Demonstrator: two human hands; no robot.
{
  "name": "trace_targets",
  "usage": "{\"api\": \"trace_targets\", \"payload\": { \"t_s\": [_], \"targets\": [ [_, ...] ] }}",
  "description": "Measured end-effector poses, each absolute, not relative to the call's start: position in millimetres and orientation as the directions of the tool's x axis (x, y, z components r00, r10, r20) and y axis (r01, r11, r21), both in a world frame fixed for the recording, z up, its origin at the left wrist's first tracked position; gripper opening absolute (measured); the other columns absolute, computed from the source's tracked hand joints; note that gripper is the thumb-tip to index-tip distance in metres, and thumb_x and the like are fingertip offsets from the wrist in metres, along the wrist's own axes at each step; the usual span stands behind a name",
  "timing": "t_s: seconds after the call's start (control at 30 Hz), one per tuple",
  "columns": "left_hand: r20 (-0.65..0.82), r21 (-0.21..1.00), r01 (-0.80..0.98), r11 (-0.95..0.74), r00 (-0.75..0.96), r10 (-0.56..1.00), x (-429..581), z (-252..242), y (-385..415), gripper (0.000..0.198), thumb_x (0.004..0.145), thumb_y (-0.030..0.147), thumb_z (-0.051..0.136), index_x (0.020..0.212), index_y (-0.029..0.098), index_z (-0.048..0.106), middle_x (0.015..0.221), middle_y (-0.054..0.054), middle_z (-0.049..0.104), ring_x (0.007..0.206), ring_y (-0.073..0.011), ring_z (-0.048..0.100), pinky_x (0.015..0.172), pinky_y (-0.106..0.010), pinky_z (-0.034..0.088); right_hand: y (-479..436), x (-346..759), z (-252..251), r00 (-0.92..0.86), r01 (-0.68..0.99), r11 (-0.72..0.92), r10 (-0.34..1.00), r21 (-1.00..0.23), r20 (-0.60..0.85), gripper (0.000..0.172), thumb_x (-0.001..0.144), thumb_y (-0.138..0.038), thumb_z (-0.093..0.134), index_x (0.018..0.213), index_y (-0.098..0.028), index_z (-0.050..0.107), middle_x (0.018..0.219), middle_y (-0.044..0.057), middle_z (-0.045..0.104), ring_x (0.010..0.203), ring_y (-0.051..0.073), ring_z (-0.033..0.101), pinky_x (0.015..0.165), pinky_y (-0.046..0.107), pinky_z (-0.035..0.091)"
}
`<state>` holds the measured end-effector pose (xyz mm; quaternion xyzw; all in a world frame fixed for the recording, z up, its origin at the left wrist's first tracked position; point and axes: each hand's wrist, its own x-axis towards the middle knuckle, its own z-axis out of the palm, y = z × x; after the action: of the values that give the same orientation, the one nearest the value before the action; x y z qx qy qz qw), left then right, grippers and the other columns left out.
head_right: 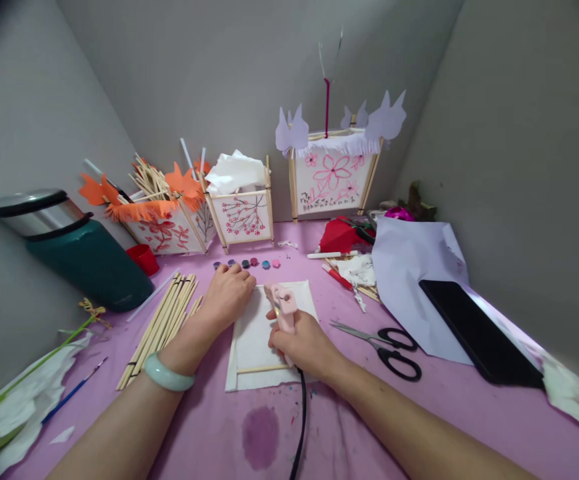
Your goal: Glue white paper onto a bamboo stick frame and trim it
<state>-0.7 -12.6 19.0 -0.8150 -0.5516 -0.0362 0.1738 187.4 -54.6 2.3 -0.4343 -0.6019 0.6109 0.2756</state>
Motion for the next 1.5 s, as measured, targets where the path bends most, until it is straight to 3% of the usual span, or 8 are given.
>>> {"api": "trace_targets", "payload": {
  "t_s": [0.43,0.83,1.2,1.5],
  "targets": [
    [0.277,-0.251,0.91,-0.329,0.393,0.877,0.7,12.9,-13.3,0.018,0.084,0.01,0.049,0.083,0.014,0.067,0.083,-0.012,0.068,0.089,-0.0279,0.055,0.083,-0.045,0.034,-51.2,187.7,0.7,-0.465,0.252,-0.127,0.853,-0.959,-0.236,0.039,0.063,-0.017,0.05,0.101,-0.016,0.055,0.063,-0.002,0.06,0.049,0.012,0.052,0.045,0.022,0.039],
    [0.316,-0.155,0.949,-0.275,0.311,0.896,-16.2,10.7,-8.9,0.02,0.084,0.012,0.049,0.089,0.02,0.067,0.093,-0.004,0.069,0.089,-0.0195,0.06,0.077,-0.034,0.038,-50.7,189.2,-4.0,-0.484,0.247,-0.094,0.85,-0.964,-0.207,0.039,0.065,-0.018,0.051,0.103,-0.017,0.054,0.064,-0.002,0.06,0.05,0.012,0.051,0.045,0.022,0.038],
    [0.306,-0.262,0.908,-0.327,0.399,0.864,-2.7,20.9,-13.0,0.016,0.084,0.015,0.051,0.083,0.015,0.067,0.085,-0.01,0.067,0.092,-0.0277,0.054,0.084,-0.045,0.034,-50.1,188.7,-1.6,-0.465,0.262,-0.123,0.853,-0.957,-0.237,0.04,0.064,-0.017,0.051,0.104,-0.017,0.054,0.063,-0.002,0.061,0.05,0.012,0.052,0.045,0.022,0.038],
    [0.278,-0.224,0.91,-0.349,0.402,0.872,1.2,15.0,-9.2,0.019,0.084,0.012,0.05,0.082,0.014,0.068,0.083,-0.011,0.069,0.09,-0.0277,0.056,0.086,-0.047,0.034,-49.6,189.4,-3.6,-0.482,0.265,-0.092,0.85,-0.96,-0.215,0.037,0.064,-0.017,0.051,0.101,-0.018,0.054,0.06,-0.003,0.059,0.05,0.012,0.052,0.045,0.021,0.039]
  ]
}}
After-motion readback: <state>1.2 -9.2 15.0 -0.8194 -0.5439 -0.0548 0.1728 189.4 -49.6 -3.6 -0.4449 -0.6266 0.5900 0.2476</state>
